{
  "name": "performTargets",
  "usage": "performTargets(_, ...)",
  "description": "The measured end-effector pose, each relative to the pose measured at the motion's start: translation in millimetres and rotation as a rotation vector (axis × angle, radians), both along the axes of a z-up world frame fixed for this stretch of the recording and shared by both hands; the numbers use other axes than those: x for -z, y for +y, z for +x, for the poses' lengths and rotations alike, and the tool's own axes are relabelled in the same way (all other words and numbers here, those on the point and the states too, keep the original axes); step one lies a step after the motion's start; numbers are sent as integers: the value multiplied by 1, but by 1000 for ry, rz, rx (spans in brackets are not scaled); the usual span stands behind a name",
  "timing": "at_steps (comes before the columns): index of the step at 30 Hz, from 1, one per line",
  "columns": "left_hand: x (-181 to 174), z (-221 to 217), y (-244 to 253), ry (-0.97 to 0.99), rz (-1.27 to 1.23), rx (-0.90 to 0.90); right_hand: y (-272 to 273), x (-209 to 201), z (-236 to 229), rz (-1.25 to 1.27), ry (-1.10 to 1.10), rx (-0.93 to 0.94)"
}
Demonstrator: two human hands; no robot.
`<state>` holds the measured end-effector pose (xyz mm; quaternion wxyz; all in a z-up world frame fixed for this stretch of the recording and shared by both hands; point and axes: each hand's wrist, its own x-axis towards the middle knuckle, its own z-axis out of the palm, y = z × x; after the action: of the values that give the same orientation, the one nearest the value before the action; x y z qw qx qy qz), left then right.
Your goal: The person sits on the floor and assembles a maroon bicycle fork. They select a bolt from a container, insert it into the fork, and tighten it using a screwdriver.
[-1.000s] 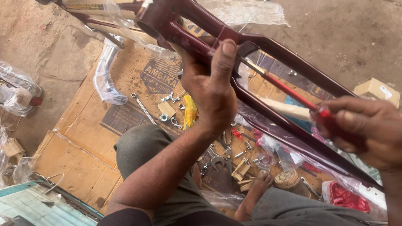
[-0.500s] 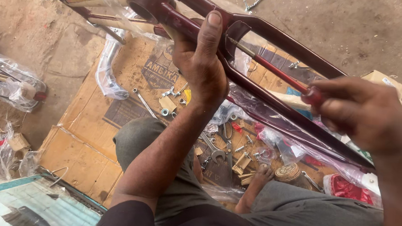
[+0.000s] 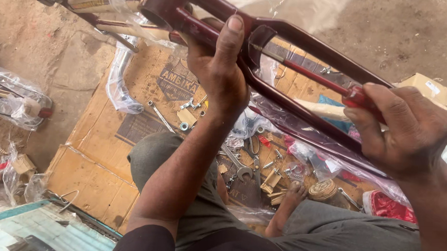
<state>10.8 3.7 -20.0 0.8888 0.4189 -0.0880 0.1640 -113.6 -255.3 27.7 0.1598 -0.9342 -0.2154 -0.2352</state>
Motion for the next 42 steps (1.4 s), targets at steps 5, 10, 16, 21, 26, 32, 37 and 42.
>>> performTargets(5, 4, 0, -2, 20, -42, 7, -18, -3, 1, 709, 923, 259)
performTargets(10, -14, 0, -3, -41, -32, 9, -26, -4, 5, 689, 1027, 244)
performTargets(16, -14, 1, 0, -29, -45, 15, 1, -13, -6, 227, 338, 49)
performTargets(21, -1, -1, 6, -14, 39, 10, 6, -12, 1, -2, -62, -36)
performTargets(26, -2, 0, 9, -30, 129, -38, 11, -20, 1, -99, -121, -110)
performTargets(32, -9, -4, 1, 24, 65, -19, 9, -16, -1, -118, -96, -84)
performTargets(37, -11, -4, -1, 16, 16, -18, -10, -16, 10, 785, 1070, 312)
performTargets(42, -3, -1, -4, 12, 100, -60, -11, -16, 7, 636, 822, 219)
